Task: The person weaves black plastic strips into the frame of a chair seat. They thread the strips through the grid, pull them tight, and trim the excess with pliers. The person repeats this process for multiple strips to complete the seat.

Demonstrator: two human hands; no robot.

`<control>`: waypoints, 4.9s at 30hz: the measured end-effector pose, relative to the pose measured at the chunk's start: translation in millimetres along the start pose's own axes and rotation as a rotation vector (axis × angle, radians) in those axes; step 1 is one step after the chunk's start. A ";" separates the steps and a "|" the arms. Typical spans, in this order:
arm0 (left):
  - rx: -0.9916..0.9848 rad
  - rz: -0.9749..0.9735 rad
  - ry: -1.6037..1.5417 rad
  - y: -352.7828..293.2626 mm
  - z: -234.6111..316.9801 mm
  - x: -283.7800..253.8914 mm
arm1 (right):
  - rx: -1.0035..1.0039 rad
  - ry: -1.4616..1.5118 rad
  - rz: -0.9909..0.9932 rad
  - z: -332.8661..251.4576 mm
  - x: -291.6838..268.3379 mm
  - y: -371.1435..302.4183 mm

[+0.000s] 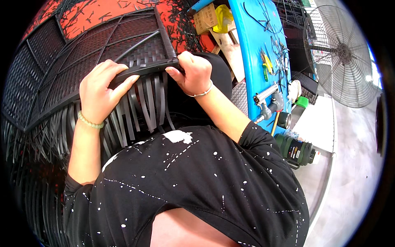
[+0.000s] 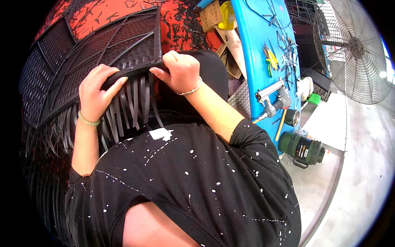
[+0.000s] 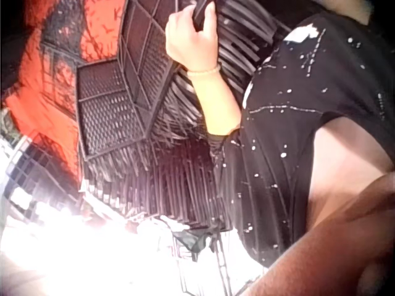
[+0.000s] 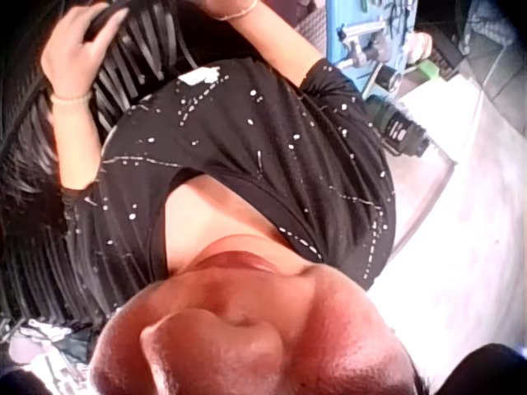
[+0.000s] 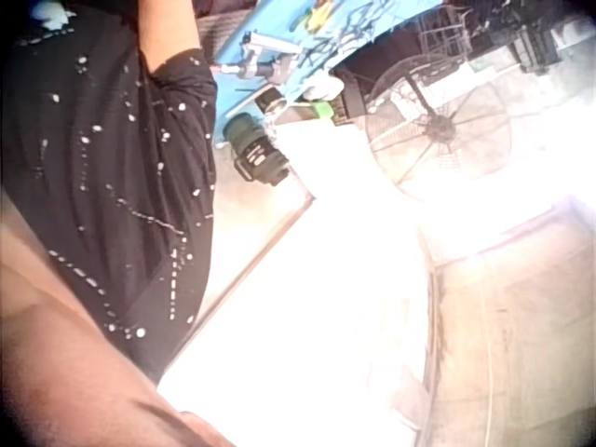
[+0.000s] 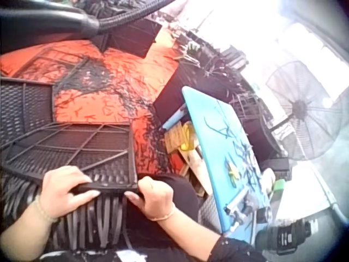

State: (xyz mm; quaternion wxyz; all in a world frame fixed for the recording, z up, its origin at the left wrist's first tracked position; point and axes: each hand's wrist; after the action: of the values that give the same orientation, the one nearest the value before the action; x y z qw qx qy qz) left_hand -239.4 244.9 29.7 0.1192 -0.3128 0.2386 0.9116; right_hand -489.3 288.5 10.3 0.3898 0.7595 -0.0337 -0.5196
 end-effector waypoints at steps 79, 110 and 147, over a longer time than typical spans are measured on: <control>0.123 -0.201 0.119 -14.2 -24.1 58.5 | 1.933 1.217 0.078 -22.7 6.0 -38.2; -0.412 -0.554 0.814 -182.5 -313.1 -21.6 | 1.698 0.745 -0.527 209.5 113.8 -3.9; -1.561 -0.297 -0.449 -202.4 -341.4 -13.1 | 1.944 -0.119 0.116 166.2 -324.1 -267.5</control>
State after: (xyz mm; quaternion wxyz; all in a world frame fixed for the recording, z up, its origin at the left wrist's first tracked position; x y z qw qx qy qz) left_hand 20.2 243.7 -270.8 0.0316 -0.1442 -0.5365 0.8309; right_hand -867.8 529.5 63.8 -0.3843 0.7195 -0.5047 -0.2828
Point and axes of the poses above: each hand's wrist, its own y-axis towards the middle knuckle, its own x-axis out of the palm, z = x × y, and after that the axes turned 9 degrees about -x, right-handed
